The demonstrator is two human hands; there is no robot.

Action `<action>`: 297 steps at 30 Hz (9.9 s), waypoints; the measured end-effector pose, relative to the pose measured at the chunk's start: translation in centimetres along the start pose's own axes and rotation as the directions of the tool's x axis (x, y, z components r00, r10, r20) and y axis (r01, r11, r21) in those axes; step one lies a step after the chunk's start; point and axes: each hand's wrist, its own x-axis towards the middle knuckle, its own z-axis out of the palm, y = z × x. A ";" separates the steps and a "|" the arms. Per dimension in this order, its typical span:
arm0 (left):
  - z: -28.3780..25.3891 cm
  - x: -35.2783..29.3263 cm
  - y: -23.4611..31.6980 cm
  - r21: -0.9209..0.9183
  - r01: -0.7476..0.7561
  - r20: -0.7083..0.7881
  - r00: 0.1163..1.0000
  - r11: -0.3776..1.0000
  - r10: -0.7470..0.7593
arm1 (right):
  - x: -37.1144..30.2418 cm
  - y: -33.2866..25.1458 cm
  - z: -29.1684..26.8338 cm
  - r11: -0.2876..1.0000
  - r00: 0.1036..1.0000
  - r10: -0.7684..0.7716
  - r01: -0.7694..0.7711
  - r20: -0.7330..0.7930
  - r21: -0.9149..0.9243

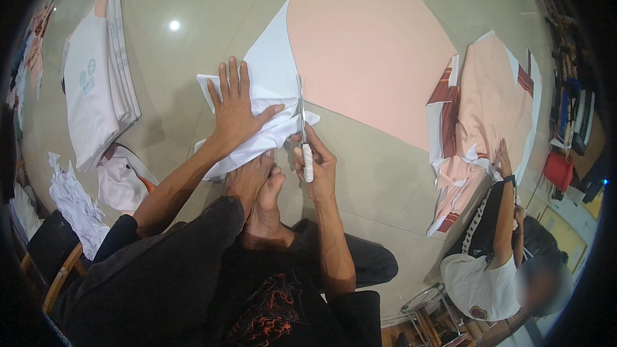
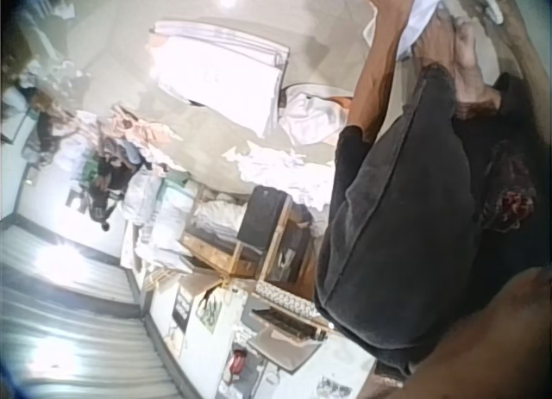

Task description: The person sits on the floor and uses shears to cut large pieces of light pink and white fabric. They repeatedly fold the fabric, cut along the edges, and stack the cut pieces into a pile.

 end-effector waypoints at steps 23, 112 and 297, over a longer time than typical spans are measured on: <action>-1.0 0.0 0.4 0.013 0.019 0.028 0.999 1.000 -0.019 | 5.0 -3.9 -1.0 0.987 0.994 0.087 -0.076 0.071 -0.139; -7.2 -13.0 -6.3 -0.141 -0.128 -0.119 0.987 0.982 0.112 | 3.1 -2.6 -2.7 0.124 0.702 -0.696 0.321 0.148 -0.939; -1.5 6.1 2.1 -0.229 -0.443 -0.278 0.883 0.867 0.378 | -6.4 -1.3 0.0 0.969 0.963 -0.036 -0.031 -0.266 -0.243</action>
